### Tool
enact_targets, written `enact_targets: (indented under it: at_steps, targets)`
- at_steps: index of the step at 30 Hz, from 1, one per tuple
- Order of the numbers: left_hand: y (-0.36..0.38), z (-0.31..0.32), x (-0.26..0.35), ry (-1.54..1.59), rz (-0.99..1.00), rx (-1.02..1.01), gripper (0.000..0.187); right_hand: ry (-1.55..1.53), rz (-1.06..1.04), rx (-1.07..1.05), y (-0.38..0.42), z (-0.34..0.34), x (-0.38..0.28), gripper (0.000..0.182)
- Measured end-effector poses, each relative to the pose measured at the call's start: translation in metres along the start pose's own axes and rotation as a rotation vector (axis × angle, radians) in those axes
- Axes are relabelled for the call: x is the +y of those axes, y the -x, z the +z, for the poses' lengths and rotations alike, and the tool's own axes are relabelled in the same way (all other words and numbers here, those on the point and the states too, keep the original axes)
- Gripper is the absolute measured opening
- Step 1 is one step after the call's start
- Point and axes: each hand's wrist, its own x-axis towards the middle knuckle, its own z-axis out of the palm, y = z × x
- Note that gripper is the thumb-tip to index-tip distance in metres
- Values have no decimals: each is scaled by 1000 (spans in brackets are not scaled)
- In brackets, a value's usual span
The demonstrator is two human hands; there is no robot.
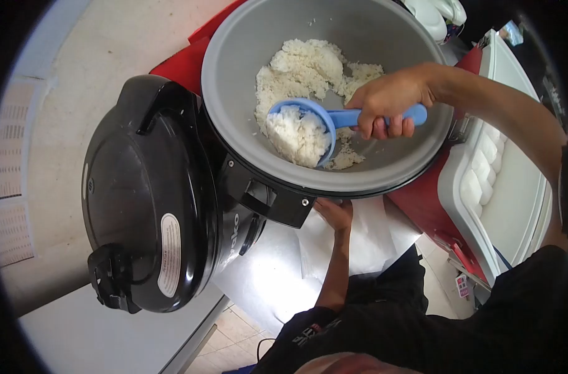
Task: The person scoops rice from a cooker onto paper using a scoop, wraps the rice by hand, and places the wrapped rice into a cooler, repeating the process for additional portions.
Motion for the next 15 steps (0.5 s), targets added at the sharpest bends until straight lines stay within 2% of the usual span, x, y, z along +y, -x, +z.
enact_targets:
  at_steps: [3, 5, 6, 7, 9, 10, 11, 12, 13, 14, 15]
  targets:
    - [-2, 1, -4, 4, 45, 27, 67, -67, 45, 34, -8, -12, 1, 11]
    - [4, 7, -19, 18, 11, -10, 69, 734, -53, 521, -30, -12, 3, 28]
    - [6, 12, -27, 32, -16, -51, 71, 731, -50, 518, -36, -14, 6, 28]
    - [9, 20, -38, 26, -21, -60, 71, 890, -85, 593, -43, -15, 10, 38]
    - [15, 34, -60, 1082, -444, 15, 70, 1203, -160, 739, -60, -14, 19, 60]
    - [18, 33, -67, 1076, -452, 17, 70, 1061, -247, 724, -65, -27, 20, 40]
    - [24, 31, -73, 516, -145, -40, 67, 1061, -247, 716, -70, -32, 25, 40]
    - [28, 30, -80, -47, 157, -97, 63, 894, -88, 497, -67, -31, 23, 26]
    - [32, 30, -86, -45, 152, -98, 63, 721, 68, 282, -66, -29, 21, 17]
    - [41, 32, -95, -33, 106, -180, 62, 723, 73, 275, -70, -24, 23, 17]
    - [50, 32, -105, -25, 60, -261, 60, 398, 23, 307, -76, -17, 23, 12]
